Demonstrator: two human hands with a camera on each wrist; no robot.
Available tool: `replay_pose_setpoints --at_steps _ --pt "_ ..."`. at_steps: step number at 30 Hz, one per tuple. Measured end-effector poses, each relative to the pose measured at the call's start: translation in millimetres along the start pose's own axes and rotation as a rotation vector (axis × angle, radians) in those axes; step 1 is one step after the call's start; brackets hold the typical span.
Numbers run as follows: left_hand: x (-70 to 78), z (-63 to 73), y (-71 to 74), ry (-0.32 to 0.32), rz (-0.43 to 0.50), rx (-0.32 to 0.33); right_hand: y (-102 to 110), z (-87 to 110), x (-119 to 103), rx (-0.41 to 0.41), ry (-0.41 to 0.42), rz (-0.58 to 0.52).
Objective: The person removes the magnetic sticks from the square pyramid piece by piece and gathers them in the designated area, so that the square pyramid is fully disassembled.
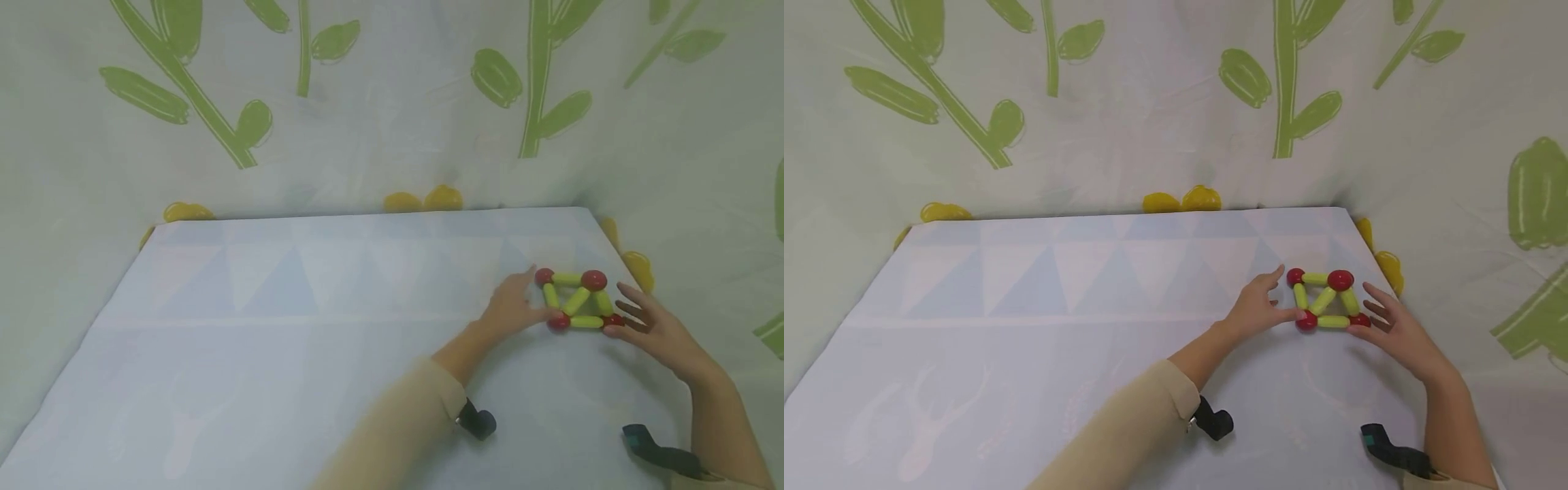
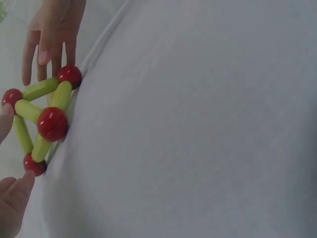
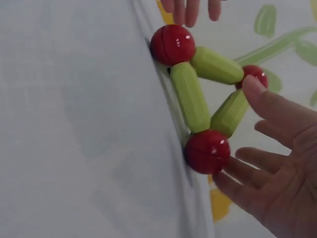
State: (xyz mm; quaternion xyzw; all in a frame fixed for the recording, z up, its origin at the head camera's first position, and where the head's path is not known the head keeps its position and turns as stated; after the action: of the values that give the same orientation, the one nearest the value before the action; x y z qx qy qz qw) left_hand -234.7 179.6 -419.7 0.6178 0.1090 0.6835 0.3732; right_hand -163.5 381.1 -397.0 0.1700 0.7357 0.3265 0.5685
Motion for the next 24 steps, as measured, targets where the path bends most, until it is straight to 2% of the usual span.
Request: replay_pose_setpoints --at_steps 2,5,9,11,16,19,24 --pt "-0.3 0.2 -6.5 0.002 -0.007 0.018 1 1.5 6 0.015 -0.01 0.014" --pt "-1.1 0.9 -15.0 0.002 0.035 0.031 1 4.4 15 0.056 -0.043 0.04" --pt "-2.4 3.3 -25.1 0.001 0.113 0.0 4 10.1 25 0.132 -0.113 0.032" --pt "-2.0 5.3 -27.4 -0.008 0.107 -0.01 5 12.7 29 0.154 -0.159 0.013" --pt "-3.0 8.0 -26.5 -0.042 0.051 0.003 3 13.7 34 0.163 -0.208 -0.056" --pt "-7.1 6.1 -25.3 -0.049 0.071 -0.003 1 12.1 35 0.163 -0.218 -0.098" --pt "-14.3 2.4 -20.2 -0.043 0.108 -0.018 -4 6.3 34 0.139 -0.222 -0.089"
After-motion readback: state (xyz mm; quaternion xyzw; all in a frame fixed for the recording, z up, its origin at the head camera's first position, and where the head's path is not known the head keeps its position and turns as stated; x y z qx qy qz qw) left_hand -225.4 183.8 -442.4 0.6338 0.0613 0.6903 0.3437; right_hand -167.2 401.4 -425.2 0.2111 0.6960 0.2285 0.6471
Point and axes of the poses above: each hand's wrist, its own z-axis away from the middle knuckle, its own y-axis out of the back of the hand, x = y × z, the point moved 7 cm from there along -z, towards the middle knuckle, and after that the axes turned 13 degrees about y, right-handed, at the moved point
